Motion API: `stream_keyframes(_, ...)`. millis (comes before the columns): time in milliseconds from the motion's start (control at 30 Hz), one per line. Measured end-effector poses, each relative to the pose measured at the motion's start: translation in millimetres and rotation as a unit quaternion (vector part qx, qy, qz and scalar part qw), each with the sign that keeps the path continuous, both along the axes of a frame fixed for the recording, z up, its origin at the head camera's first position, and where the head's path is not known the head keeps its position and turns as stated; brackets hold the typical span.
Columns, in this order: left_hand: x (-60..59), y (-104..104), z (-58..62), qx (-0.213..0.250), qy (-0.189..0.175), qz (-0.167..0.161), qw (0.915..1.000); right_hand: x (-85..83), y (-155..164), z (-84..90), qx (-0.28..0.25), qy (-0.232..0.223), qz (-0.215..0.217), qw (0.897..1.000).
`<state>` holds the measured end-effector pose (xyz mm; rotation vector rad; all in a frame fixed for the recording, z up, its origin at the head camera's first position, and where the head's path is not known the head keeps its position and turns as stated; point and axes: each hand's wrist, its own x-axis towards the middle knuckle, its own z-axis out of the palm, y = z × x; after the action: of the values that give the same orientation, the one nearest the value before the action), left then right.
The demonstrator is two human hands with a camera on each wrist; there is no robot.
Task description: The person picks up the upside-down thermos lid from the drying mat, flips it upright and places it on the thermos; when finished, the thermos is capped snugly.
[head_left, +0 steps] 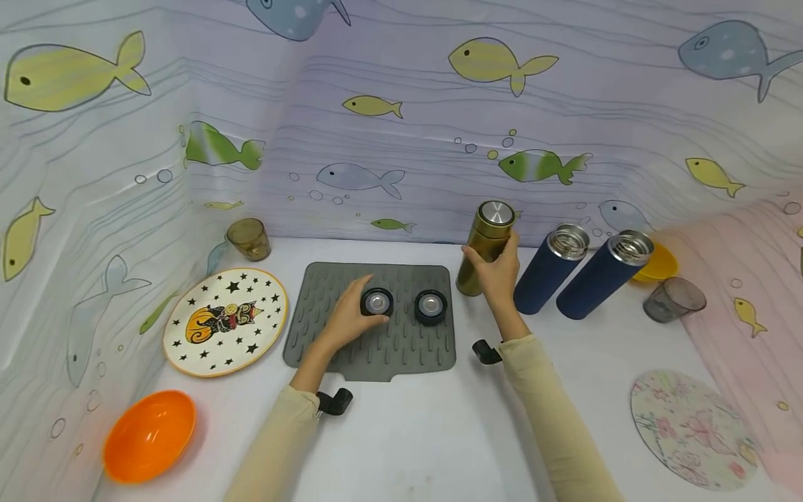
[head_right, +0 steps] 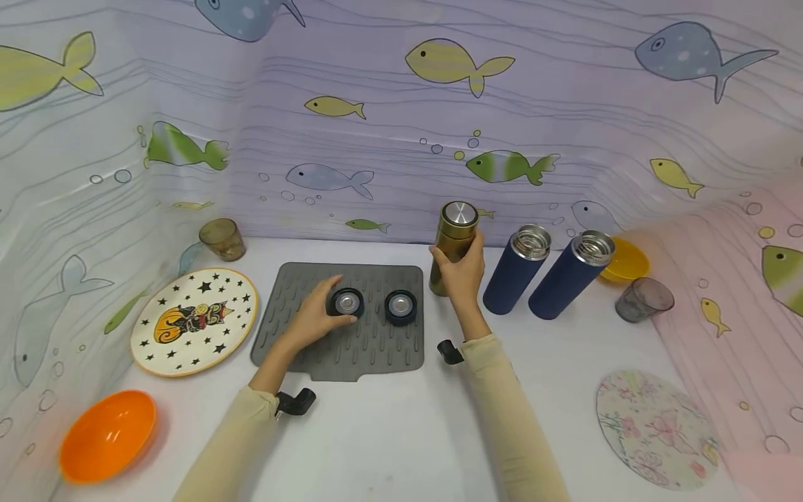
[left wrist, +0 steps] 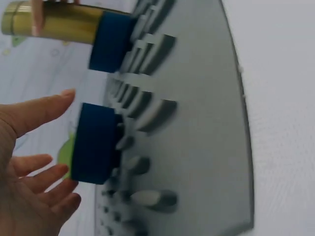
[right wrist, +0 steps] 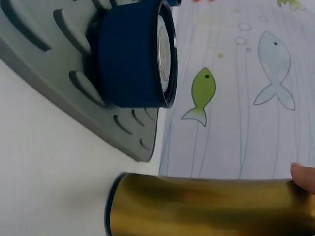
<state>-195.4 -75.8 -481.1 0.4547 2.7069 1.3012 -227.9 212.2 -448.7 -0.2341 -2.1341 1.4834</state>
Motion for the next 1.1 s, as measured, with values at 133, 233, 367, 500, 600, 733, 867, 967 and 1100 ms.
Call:
stream_keyframes(133,-10.3,9.5,-11.5,-0.044,-0.008,-0.019,0.9988,8.7,8.7,3.5,0.009,-0.042,0.011,0.999)
stream_keyframes(233,-12.0,12.0,-16.5,-0.057,-0.001,-0.011,0.9983,22.3,7.7,7.4,0.007,-0.059,0.003,0.998)
stream_keyframes(367,-6.6,9.5,-11.2,-0.025,0.021,-0.005,0.9994,51.1,-5.4,12.0,-0.007,-0.015,-0.018,1.000)
stream_keyframes(500,6.6,6.9,8.7,0.004,0.048,-0.024,0.9986,76.5,-22.3,14.9,-0.038,-0.022,0.063,0.997)
stream_keyframes(600,21.8,7.4,25.8,0.018,0.069,-0.055,0.9959,88.1,-32.4,18.1,-0.081,-0.113,0.186,0.973)
stream_keyframes(733,43.0,11.3,43.2,0.043,0.084,-0.103,0.9903,96.0,-41.5,19.6,-0.121,-0.224,0.321,0.912)
stream_keyframes(867,57.0,15.4,54.0,0.063,0.083,-0.133,0.9856,101.0,-46.3,17.7,-0.162,-0.268,0.383,0.869)
stream_keyframes(967,62.1,17.2,57.8,0.066,0.088,-0.142,0.9837,104.8,-48.7,15.7,-0.199,-0.275,0.413,0.845)
stream_keyframes(1100,64.6,18.4,57.7,0.064,0.098,-0.148,0.9821,108.4,-51.9,12.2,-0.260,-0.265,0.442,0.816)
